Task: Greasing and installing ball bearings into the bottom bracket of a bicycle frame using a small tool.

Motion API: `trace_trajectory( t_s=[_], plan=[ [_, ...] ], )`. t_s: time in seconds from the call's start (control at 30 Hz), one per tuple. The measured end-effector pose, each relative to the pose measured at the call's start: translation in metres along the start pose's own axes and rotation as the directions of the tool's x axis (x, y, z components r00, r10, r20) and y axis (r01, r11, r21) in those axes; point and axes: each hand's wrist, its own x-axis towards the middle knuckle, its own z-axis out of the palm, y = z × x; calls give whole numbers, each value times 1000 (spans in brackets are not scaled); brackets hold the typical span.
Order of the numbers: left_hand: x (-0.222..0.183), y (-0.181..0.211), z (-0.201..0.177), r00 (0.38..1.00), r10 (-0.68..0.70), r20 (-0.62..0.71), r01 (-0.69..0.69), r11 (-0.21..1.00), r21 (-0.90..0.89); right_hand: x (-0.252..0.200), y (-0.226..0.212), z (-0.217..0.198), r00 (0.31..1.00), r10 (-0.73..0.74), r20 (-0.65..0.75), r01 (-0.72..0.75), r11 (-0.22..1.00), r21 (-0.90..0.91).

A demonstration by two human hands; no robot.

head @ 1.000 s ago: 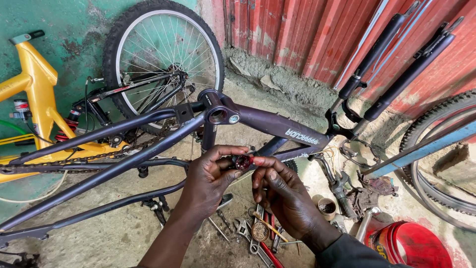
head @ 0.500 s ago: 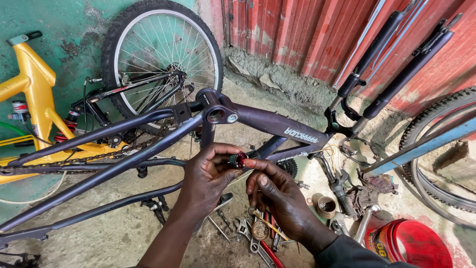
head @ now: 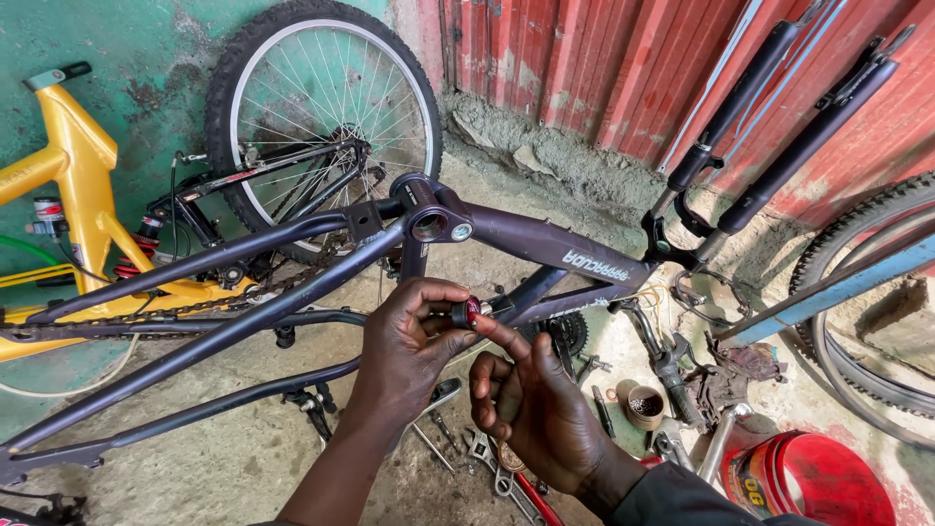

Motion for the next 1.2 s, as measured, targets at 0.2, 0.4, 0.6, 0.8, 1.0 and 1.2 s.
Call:
trace_trajectory(
  t_s=[0.2,0.4,0.6,0.8,1.0,1.2],
  plan=[
    [1,1,1,999,-34,-4,34,999,-29,1,-5,-4,999,-20,34,16,994,108],
    [2,-1,-2,999,-50,4,50,999,20,3,-14,-8,998,-52,-31,49,993,-104],
    [2,3,-1,999,-46,6,46,996,74,4,-14,-7,995,-44,-90,25,979,-204],
    [1,3,-4,998,49,48,-56,984,170,5,-17,-6,992,-31,-119,-9,949,-316],
    [2,1,-7,996,-61,61,47,976,215,4,-19,-7,988,4,-153,-60,931,-359],
    [2,3,-13,991,-81,104,42,942,334,6,-24,-8,985,73,-156,-121,939,-321]
  ],
)
